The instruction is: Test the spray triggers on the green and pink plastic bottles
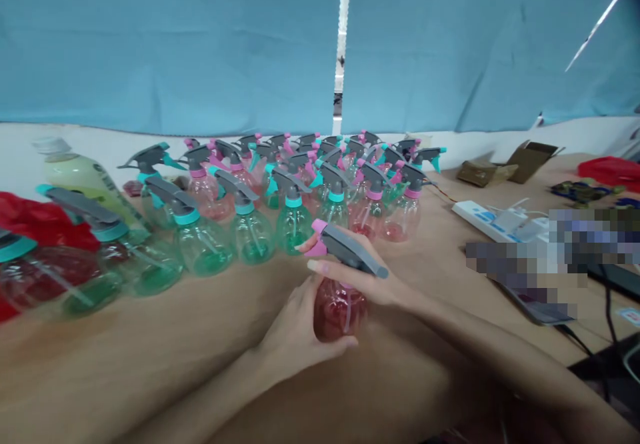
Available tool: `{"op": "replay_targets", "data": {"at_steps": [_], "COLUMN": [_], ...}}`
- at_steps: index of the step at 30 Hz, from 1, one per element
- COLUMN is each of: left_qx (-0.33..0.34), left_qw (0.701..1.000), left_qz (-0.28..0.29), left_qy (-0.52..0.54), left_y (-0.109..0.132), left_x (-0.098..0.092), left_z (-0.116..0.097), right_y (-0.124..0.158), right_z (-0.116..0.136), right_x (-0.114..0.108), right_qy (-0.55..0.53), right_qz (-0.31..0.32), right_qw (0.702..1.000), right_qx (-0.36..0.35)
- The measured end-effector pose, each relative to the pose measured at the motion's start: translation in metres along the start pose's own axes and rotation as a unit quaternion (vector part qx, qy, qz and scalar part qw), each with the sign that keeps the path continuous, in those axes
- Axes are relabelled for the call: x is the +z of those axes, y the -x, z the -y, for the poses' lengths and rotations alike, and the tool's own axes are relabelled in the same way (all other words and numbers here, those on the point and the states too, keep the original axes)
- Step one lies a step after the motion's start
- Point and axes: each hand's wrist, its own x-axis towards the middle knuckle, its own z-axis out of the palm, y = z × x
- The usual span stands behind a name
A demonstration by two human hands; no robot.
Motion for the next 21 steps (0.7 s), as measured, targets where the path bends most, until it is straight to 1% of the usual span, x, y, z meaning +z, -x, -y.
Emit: {"op": "replay_targets", "data": {"at_steps": [5, 10, 14, 17, 21], "left_qx": [0.004, 0.028, 0.045, 0.048, 0.05], "left_qw": [0.995, 0.977, 0.968, 0.965, 0.963], "left_qz": [0.023, 0.024, 0.038, 0.036, 0.039], "left_qy": [-0.099, -0.21, -0.245, -0.254, -0.262], "left_y": [-0.002, 0.0, 0.001, 0.001, 0.0], "left_x": [0.0, 0.002, 0.002, 0.003, 0.003], "left_z": [0.013, 0.028, 0.03, 0.029, 0.028], "right_y": [-0.005, -0.012, -0.013, -0.012, -0.011], "right_z": [-0.004, -0.02, -0.028, -0.027, -0.023], "right_x": [-0.015, -0.03, -0.034, -0.035, -0.036], "right_qy": [0.043, 0.014, -0.003, 0.019, 0.052], "right_qz": [-0.029, -0.044, -0.044, -0.034, -0.036], "right_qw": [0.999, 0.999, 0.999, 0.999, 0.998], "right_qx": [0.007, -0.004, -0.001, -0.007, -0.014]}}
